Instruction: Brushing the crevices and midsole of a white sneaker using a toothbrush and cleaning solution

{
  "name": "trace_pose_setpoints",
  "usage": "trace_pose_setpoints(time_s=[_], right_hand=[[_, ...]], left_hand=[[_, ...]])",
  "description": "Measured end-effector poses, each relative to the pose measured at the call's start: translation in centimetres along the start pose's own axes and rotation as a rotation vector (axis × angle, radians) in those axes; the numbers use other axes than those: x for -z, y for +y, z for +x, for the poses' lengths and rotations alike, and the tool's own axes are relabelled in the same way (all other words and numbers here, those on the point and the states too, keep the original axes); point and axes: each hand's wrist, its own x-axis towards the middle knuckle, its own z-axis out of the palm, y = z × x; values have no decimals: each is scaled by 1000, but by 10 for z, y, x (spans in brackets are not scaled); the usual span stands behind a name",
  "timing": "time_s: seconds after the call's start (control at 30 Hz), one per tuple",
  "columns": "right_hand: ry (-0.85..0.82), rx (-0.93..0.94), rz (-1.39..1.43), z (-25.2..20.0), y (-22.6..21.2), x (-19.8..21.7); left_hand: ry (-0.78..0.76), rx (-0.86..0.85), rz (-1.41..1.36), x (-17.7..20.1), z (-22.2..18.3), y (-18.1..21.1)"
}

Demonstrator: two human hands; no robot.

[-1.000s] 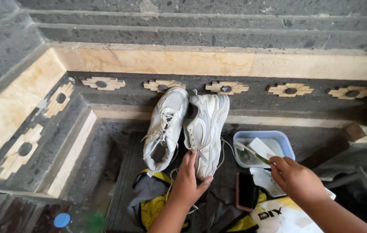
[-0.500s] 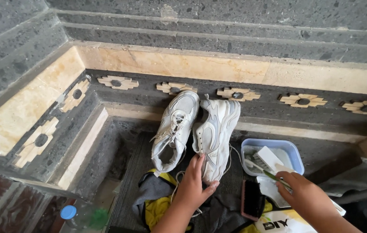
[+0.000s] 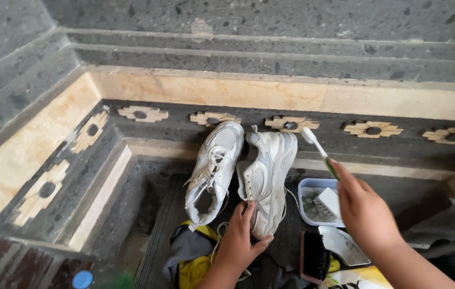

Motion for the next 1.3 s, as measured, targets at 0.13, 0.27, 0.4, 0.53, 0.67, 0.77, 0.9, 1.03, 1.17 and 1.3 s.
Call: trace_pose_setpoints(time_s=[0.13,0.27,0.4,0.53,0.67,0.77,0.9,1.03,1.17,1.3], right_hand=[[-54,59,-93,22,-22,-17],[-201,-11,14,28,-30,-34],[-323,-24,9,12,-31,-46],[-307,17,-34,18,-11,-59],[-233,15,-89,42,-23,-51],[-248,-4,-119,39,-37,-45],[-335,5,-109,13,-28,-61],[-370,-102,-99,37,-52,-37],[-369,-79,-178,49,-52,-38],[-382,70,-335,22,-30,-53]], left_hand=[[-76,64,-10,8,5,9],[-73,50,24,-1,9,-1],[15,-57,56,-10,6,-14],[-40,18,38,-6,10,-9],[-59,12,55,-7,6,-11],[-45,-37,82,-6,8,-11],[-69,-22,63,-2,7,-9],[-82,-24,80,-4,7,-12],[-74,-42,104,-7,8,-14],[-65,-33,80,-5,8,-11]])
